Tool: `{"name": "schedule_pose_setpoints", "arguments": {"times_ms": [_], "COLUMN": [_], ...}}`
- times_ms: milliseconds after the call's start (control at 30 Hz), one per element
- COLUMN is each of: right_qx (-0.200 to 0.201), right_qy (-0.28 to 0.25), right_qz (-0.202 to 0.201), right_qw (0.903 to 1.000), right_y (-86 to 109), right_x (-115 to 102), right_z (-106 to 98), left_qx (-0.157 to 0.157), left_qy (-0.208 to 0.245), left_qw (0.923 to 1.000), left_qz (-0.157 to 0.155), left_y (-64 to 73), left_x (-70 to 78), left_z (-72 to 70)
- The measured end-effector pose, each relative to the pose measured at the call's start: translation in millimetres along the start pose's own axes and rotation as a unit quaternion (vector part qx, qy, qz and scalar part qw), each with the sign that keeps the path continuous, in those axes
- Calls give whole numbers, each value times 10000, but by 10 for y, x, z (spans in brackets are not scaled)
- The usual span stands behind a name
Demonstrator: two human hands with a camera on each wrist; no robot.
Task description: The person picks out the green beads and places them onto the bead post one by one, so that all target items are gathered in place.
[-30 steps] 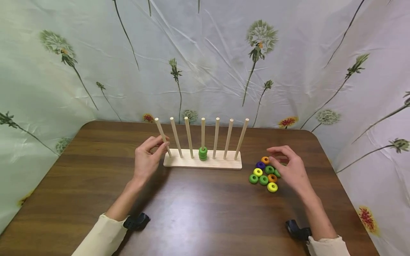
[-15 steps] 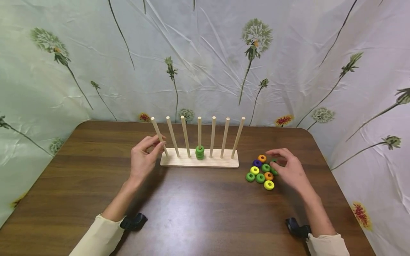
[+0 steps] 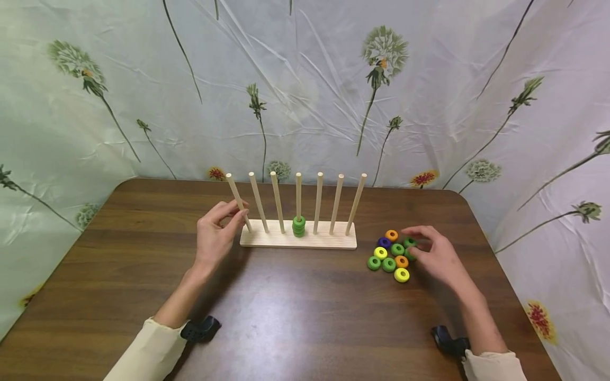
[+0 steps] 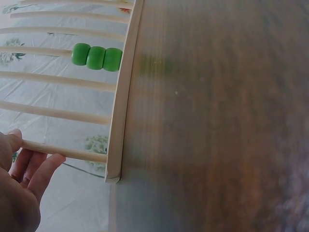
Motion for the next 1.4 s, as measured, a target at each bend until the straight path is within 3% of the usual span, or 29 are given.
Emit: {"name": "schedule_pose_setpoints", "arguments": {"times_ms": [467, 967, 1400], "right_qx": [82, -597, -667], "right_qy": [112, 344, 714], "right_qz": [-206, 184, 183], "right_qw": [9997, 9975, 9951], "right_y": [-13, -43, -81], "right_x": [100, 206, 153], "right_z": [-23, 46, 49], "left_qx": [11, -36, -28], "left_qy": [39, 63, 88], "left_qw": [10000, 10000, 9999], "left_qz": [7, -27, -87], "left_y": [-7, 5, 2], "left_x": [1, -10, -5], "left_z": [-3, 5, 10]}}
Point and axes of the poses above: each hand's wrist, its own y-axis away from the middle knuckle, its own z-axis out of the palm, x = y × z, the point moved 4 cm from there along -y, towards the middle knuckle, and after that the axes turned 5 degrees about -z, right-handed, at the moved point
